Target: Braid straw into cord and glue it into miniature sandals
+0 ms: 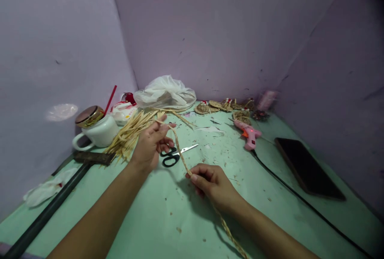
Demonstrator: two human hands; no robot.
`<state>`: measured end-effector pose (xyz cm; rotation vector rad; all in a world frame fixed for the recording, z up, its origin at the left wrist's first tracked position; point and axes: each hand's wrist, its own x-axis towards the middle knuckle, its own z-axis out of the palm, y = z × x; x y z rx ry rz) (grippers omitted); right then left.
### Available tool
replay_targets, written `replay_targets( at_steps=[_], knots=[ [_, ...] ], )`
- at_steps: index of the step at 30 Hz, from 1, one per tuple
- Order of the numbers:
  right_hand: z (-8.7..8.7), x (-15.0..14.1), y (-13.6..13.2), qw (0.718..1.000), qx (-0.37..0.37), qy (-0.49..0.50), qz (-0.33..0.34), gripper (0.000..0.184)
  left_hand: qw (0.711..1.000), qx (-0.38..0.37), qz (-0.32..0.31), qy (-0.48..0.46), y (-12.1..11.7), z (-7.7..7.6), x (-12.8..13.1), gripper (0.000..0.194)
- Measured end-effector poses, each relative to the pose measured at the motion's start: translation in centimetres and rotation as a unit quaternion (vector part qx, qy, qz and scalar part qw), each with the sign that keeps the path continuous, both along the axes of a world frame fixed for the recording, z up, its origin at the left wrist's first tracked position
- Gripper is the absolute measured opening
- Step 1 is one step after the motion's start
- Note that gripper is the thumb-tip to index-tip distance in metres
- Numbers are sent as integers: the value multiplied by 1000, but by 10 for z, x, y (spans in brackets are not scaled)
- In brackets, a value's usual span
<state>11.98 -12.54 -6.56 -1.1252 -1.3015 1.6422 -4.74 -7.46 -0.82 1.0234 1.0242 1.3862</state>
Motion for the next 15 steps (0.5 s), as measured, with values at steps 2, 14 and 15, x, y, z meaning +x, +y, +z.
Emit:
replay_targets(
  at_steps=[2, 14, 15],
  knots=[
    [-1, -3, -1, 1000, -16, -4, 10, 23, 997, 49, 19, 63, 5, 3, -3, 40],
    [1, 2, 7, 987, -91, 109, -71, 31, 953, -29, -79, 293, -20, -23, 27, 30],
    [1, 2, 6, 988, -89, 111, -59, 31, 958, -34, -81, 273, -21, -24, 30, 26]
  ],
)
